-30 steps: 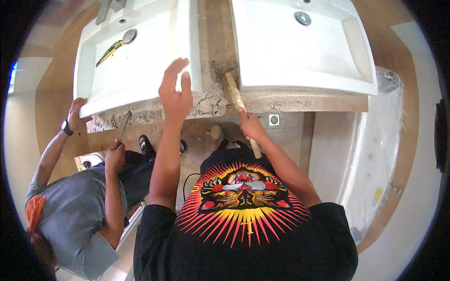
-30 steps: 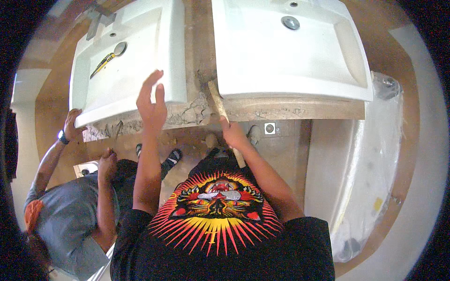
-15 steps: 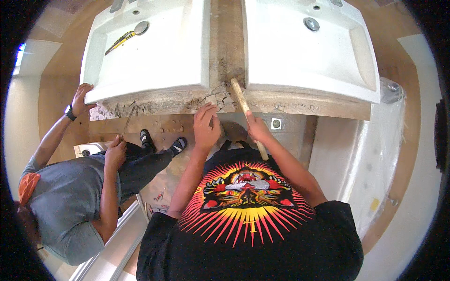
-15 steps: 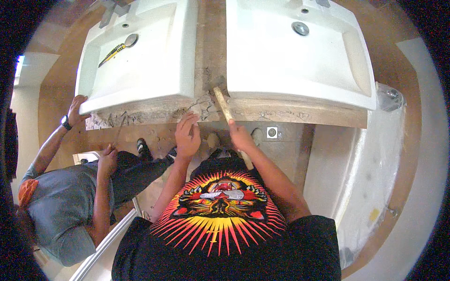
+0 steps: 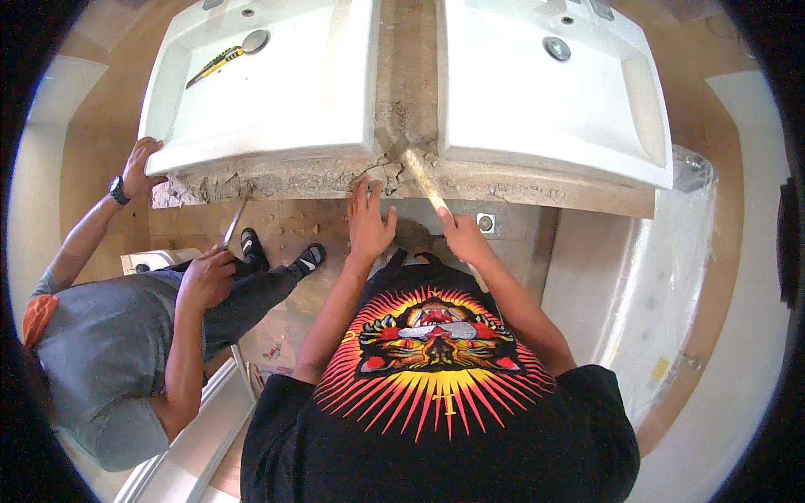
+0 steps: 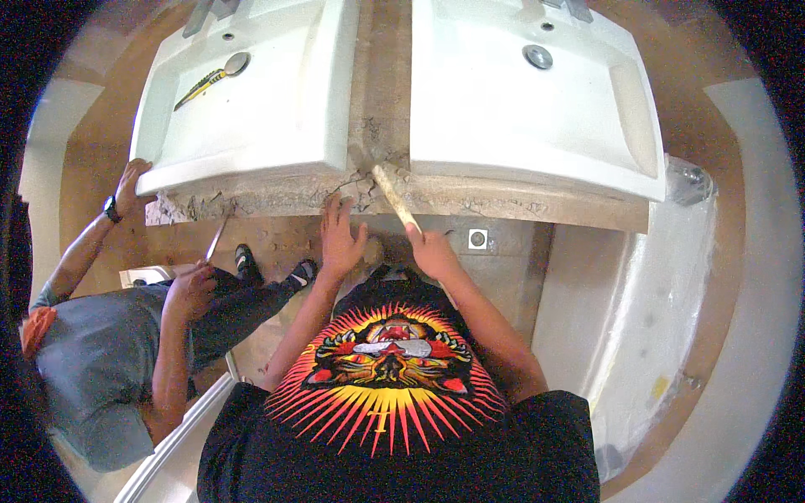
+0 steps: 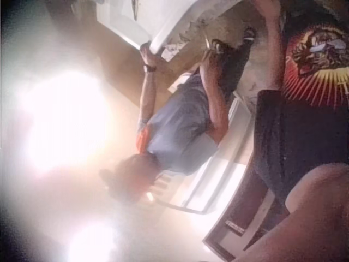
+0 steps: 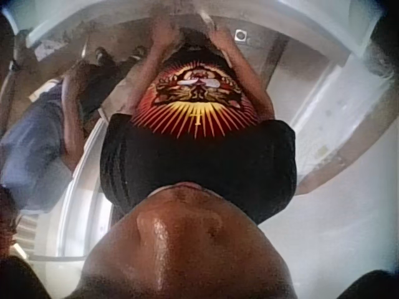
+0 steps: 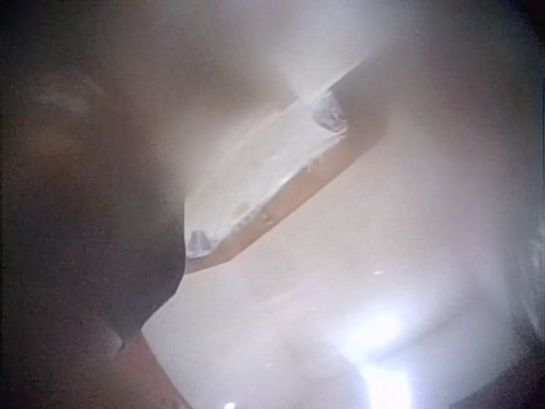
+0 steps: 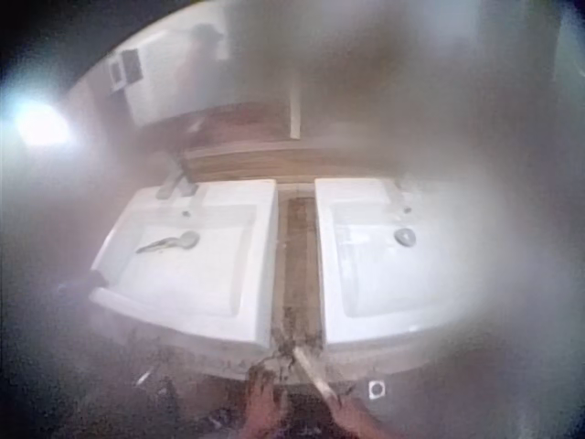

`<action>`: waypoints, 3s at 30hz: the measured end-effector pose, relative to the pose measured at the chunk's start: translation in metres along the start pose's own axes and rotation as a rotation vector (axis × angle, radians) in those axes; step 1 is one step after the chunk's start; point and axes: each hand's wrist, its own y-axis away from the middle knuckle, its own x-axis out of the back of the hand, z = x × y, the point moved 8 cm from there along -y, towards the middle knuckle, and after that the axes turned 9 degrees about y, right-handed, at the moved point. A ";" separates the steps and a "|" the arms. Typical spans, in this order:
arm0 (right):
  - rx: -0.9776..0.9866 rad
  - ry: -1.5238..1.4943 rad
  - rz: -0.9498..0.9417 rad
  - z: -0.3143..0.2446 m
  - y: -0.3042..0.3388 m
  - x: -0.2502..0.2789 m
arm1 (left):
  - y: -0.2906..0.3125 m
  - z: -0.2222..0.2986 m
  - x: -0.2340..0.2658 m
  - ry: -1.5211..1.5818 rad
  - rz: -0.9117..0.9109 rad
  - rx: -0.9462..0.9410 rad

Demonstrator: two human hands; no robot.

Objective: The person uses a wooden stick to scrape and remove debris from the gap between two white bathroom sinks. The person repeatedly scrapes the same area while another person stands nearby.

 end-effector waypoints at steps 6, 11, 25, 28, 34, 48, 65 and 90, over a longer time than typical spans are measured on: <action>0.053 0.088 -0.023 -0.026 0.012 0.026 | 0.000 0.002 -0.006 0.020 0.017 0.003; 0.051 0.113 0.083 -0.029 0.002 0.039 | -0.002 0.000 -0.003 0.031 0.031 -0.022; 0.086 -0.012 0.380 -0.060 -0.020 0.058 | -0.012 0.021 -0.001 0.066 0.052 -0.068; 0.103 -0.069 0.470 -0.058 -0.032 0.044 | -0.012 0.028 0.006 0.094 0.078 -0.110; 0.056 -0.200 0.403 -0.042 -0.053 0.016 | -0.014 0.039 0.026 0.159 0.123 -0.181; -0.155 -0.589 -0.201 0.023 0.035 -0.040 | -0.155 0.071 -0.032 -0.318 -0.091 -0.290; -0.071 -0.777 -0.357 0.019 0.104 -0.058 | -0.131 0.068 -0.035 -0.370 -0.309 -0.274; -0.183 -0.721 0.018 -0.023 0.071 -0.031 | -0.132 0.061 -0.039 -0.358 -0.401 -0.224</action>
